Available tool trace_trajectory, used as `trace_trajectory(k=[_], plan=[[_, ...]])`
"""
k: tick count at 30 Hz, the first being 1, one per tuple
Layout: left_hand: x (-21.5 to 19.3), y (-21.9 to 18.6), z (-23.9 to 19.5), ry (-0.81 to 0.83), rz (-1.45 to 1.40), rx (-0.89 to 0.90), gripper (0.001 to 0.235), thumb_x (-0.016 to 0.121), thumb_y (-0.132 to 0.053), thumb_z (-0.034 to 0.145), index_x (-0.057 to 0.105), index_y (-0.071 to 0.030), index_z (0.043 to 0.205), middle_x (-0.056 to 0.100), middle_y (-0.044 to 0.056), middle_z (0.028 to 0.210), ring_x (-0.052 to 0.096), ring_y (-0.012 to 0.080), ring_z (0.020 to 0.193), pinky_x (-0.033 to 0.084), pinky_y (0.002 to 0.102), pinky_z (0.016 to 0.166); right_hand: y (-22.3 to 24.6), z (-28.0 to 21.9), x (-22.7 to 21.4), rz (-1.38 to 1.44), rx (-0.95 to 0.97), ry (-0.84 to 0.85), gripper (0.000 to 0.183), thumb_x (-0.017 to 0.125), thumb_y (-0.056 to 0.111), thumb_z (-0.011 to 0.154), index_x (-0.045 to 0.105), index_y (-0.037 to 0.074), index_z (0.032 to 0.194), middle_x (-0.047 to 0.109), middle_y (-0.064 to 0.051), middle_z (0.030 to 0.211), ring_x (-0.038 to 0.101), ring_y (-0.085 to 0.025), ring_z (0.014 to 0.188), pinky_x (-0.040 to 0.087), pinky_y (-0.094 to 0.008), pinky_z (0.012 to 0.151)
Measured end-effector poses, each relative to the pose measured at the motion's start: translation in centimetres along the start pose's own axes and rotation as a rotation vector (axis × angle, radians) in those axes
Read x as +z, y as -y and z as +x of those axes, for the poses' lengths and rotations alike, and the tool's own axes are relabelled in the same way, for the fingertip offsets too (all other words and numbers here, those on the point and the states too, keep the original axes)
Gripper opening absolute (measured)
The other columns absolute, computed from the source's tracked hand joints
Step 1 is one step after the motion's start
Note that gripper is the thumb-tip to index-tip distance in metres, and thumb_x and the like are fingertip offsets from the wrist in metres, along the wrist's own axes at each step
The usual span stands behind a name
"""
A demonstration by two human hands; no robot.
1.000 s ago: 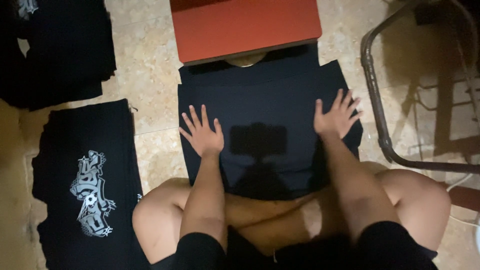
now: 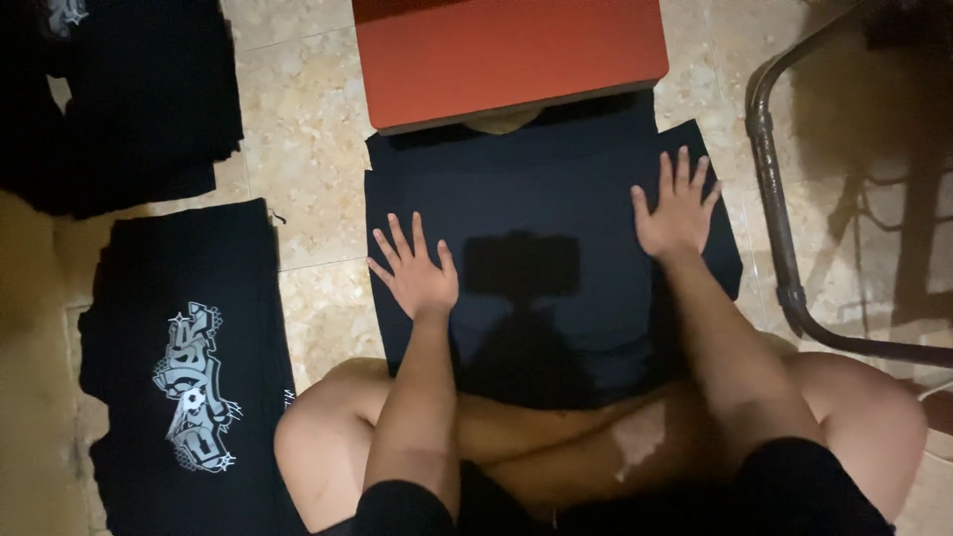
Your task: The person sits on the floor and folds a black t-shirt with a white graphic design. They smooth the fabric with their hands, fold the sleeves and sides inward, and then fold the shirt in half to create a neat stack.
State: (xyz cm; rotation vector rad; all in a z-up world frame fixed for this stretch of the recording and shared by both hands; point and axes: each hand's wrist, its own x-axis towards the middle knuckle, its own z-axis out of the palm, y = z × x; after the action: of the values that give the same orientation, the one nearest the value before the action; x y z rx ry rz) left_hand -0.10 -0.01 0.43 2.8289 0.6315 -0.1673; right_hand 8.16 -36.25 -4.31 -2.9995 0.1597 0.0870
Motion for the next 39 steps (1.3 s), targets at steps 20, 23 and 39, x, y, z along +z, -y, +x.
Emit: trace_trajectory(k=[20, 23, 39], plan=[[1.0, 0.3, 0.2, -0.056, 0.023, 0.018, 0.064, 0.031, -0.053, 0.104, 0.023, -0.033, 0.165, 0.004, 0.002, 0.175, -0.002, 0.0321, 0.16, -0.005, 0.065, 0.124, 9.9, -5.2, 0.1, 0.051, -0.324, -0.127, 0.063, 0.048, 0.056, 0.101, 0.047, 0.025, 0.156, 0.035, -0.008, 0.167, 0.028, -0.042, 0.153, 0.024, -0.072, 0.115], [0.5, 0.2, 0.0, -0.047, 0.026, 0.015, 0.064, 0.031, -0.053, 0.104, 0.024, -0.033, 0.164, 0.005, 0.002, 0.175, -0.001, 0.0325, 0.16, -0.003, 0.065, 0.125, 6.7, -4.5, 0.6, 0.07, -0.105, -0.024, 0.069, 0.031, 0.059, 0.107, 0.031, 0.021, 0.164, 0.011, -0.007, 0.175, 0.004, -0.037, 0.159, 0.004, -0.071, 0.123], [0.0, 0.2, -0.2, -0.001, 0.023, 0.012, 0.063, 0.029, -0.053, 0.105, 0.021, -0.036, 0.164, 0.002, 0.001, 0.175, -0.004, 0.0302, 0.16, -0.003, 0.063, 0.125, 12.3, -7.6, -1.8, 0.09, -0.453, 0.018, 0.058, 0.054, 0.048, 0.099, 0.049, 0.029, 0.153, 0.035, -0.005, 0.166, 0.024, -0.038, 0.154, 0.016, -0.069, 0.12]])
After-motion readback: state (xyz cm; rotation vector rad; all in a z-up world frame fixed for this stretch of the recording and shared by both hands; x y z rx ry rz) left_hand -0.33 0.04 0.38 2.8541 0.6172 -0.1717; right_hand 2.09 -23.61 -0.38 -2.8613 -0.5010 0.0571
